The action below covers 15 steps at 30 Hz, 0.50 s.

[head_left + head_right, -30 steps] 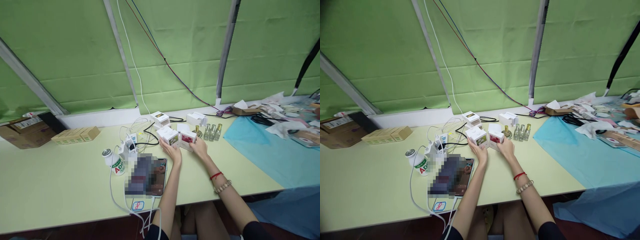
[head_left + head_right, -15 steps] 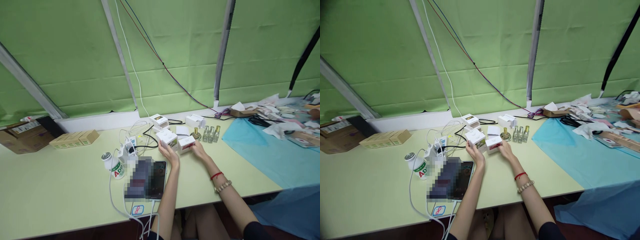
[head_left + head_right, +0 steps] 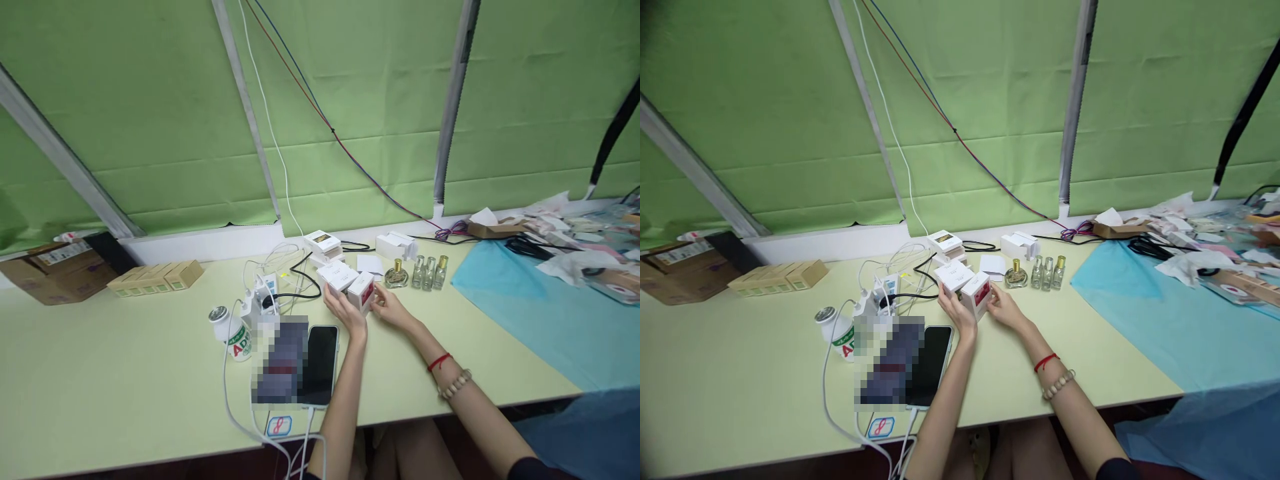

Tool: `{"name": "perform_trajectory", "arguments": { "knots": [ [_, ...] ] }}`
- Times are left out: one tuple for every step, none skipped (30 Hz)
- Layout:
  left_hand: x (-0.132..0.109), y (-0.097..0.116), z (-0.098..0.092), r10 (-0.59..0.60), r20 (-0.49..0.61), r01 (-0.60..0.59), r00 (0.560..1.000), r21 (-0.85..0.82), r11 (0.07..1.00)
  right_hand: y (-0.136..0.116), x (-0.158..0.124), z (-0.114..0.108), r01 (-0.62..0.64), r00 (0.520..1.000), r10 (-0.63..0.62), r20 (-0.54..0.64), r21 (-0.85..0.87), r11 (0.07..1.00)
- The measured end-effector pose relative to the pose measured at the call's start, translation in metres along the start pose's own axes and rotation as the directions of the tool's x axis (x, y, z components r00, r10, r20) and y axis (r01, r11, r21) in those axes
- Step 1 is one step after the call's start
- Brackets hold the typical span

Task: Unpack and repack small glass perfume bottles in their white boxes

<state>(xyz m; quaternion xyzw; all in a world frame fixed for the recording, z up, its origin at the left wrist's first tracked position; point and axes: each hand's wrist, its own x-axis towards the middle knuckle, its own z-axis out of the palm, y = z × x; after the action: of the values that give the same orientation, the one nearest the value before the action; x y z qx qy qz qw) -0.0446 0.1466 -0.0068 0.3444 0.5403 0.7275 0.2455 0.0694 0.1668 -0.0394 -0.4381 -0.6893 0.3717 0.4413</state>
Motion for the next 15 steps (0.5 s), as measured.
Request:
{"name": "perform_trajectory", "arguments": {
  "knots": [
    [0.000,0.001,0.000,-0.003,0.006,0.003,1.000,0.004,1.000,-0.002,0.000,0.001,-0.001,1.000,0.001,0.015,0.009,1.000],
    [-0.001,0.001,-0.001,-0.002,0.014,0.002,1.000,0.006,1.000,-0.004,-0.001,0.002,-0.002,1.000,0.002,0.029,0.008,1.000],
    [-0.001,0.002,-0.001,0.002,0.024,-0.002,1.000,0.007,1.000,-0.007,-0.002,0.003,-0.001,0.999,0.001,0.041,0.000,1.000],
    [-0.001,0.003,-0.001,0.007,0.032,-0.008,0.999,0.011,1.000,-0.010,-0.002,0.004,0.000,0.999,0.001,0.051,-0.012,1.000],
    [-0.001,0.003,-0.001,0.014,0.041,-0.015,0.999,0.018,1.000,-0.012,-0.003,0.005,0.000,0.998,0.002,0.061,-0.029,1.000],
    [-0.001,0.003,-0.002,0.020,0.049,-0.021,0.999,0.030,0.999,-0.014,-0.004,0.006,-0.003,0.998,0.006,0.068,-0.049,0.999],
    [-0.001,0.002,-0.001,0.025,0.054,-0.027,0.998,0.046,0.999,-0.015,-0.004,0.006,-0.009,0.997,0.014,0.073,-0.066,0.998],
    [-0.001,0.001,-0.001,0.028,0.057,-0.032,0.998,0.063,0.998,-0.016,-0.005,0.006,-0.016,0.997,0.022,0.078,-0.078,0.997],
    [-0.001,0.000,-0.001,0.031,0.059,-0.036,0.998,0.077,0.996,-0.017,-0.006,0.006,-0.021,0.996,0.028,0.087,-0.083,0.996],
    [-0.001,-0.001,-0.001,0.035,0.062,-0.040,0.997,0.086,0.995,-0.017,-0.006,0.006,-0.024,0.995,0.032,0.098,-0.084,0.996],
    [0.000,-0.003,-0.001,0.038,0.066,-0.044,0.997,0.086,0.995,-0.017,-0.006,0.006,-0.023,0.993,0.032,0.109,-0.083,0.996],
    [0.001,-0.004,-0.001,0.040,0.072,-0.045,0.997,0.077,0.996,-0.017,-0.006,0.005,-0.023,0.992,0.033,0.121,-0.083,0.996],
    [0.002,-0.005,-0.002,0.040,0.078,-0.045,0.996,0.063,0.997,-0.016,-0.006,0.005,-0.024,0.991,0.036,0.128,-0.091,0.996],
    [0.003,-0.006,-0.002,0.042,0.083,-0.046,0.996,0.052,0.998,-0.016,-0.006,0.005,-0.024,0.991,0.038,0.129,-0.107,0.994],
    [0.004,-0.005,-0.003,0.051,0.082,-0.055,0.995,0.045,0.997,-0.016,-0.006,0.004,-0.024,0.992,0.039,0.123,-0.127,0.992]
  ]
}}
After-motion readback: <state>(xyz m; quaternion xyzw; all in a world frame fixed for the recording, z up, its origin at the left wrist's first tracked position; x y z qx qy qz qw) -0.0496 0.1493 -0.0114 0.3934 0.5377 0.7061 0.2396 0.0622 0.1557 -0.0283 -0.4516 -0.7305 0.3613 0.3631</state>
